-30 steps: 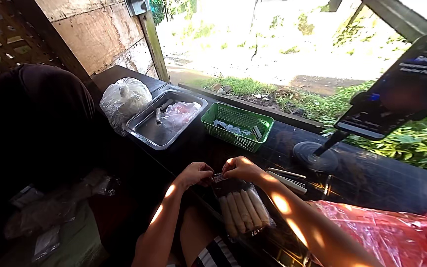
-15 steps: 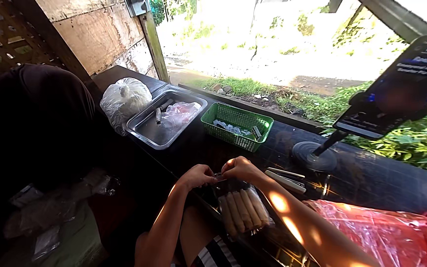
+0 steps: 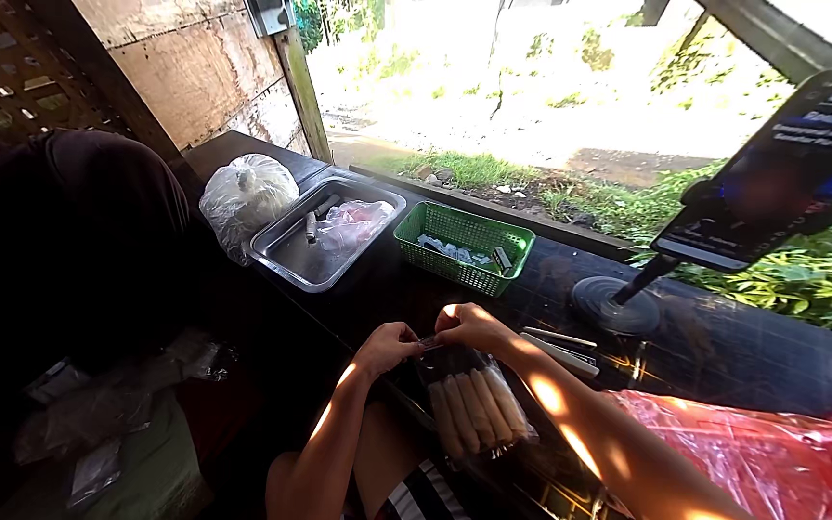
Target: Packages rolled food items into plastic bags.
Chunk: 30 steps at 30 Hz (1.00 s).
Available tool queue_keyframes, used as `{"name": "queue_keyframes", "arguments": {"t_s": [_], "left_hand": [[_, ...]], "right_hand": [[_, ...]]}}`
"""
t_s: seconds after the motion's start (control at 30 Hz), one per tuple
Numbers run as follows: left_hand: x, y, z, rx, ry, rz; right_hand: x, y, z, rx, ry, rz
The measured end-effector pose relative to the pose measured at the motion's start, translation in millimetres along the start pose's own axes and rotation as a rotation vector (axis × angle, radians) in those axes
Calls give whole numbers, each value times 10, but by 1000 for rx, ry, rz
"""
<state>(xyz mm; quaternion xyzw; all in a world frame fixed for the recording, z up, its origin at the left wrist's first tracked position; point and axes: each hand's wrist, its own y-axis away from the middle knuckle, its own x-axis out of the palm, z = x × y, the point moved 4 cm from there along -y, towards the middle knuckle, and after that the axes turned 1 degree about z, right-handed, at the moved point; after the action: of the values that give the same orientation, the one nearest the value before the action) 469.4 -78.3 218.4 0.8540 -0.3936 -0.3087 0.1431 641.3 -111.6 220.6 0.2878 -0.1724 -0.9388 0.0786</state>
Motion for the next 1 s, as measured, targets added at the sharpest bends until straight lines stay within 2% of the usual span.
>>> {"name": "queue_keyframes", "arguments": {"t_s": [0.23,0.47,0.57,0.63,0.73,0.87,1.0], "left_hand": [[15,-10,-5,44,-29,-12],[26,46,-11,84,-35,-32],[37,75,15,99,14,-48],[46,83,41,106,73,-48],[55,104,62,133,156,-47],[55,145,74,173,278,-23],[34,149,85,77,347,-10]], "right_hand": [[-63,16,103,15,123,169],[-25,63,186,-84,295,160],[5,130,129,-328,337,45],[56,195,38,-558,336,-117],[131,261,-73,-811,382,-322],[175,304,-149,-1017,477,-482],[222,359,-158,-1140,533,-554]]}}
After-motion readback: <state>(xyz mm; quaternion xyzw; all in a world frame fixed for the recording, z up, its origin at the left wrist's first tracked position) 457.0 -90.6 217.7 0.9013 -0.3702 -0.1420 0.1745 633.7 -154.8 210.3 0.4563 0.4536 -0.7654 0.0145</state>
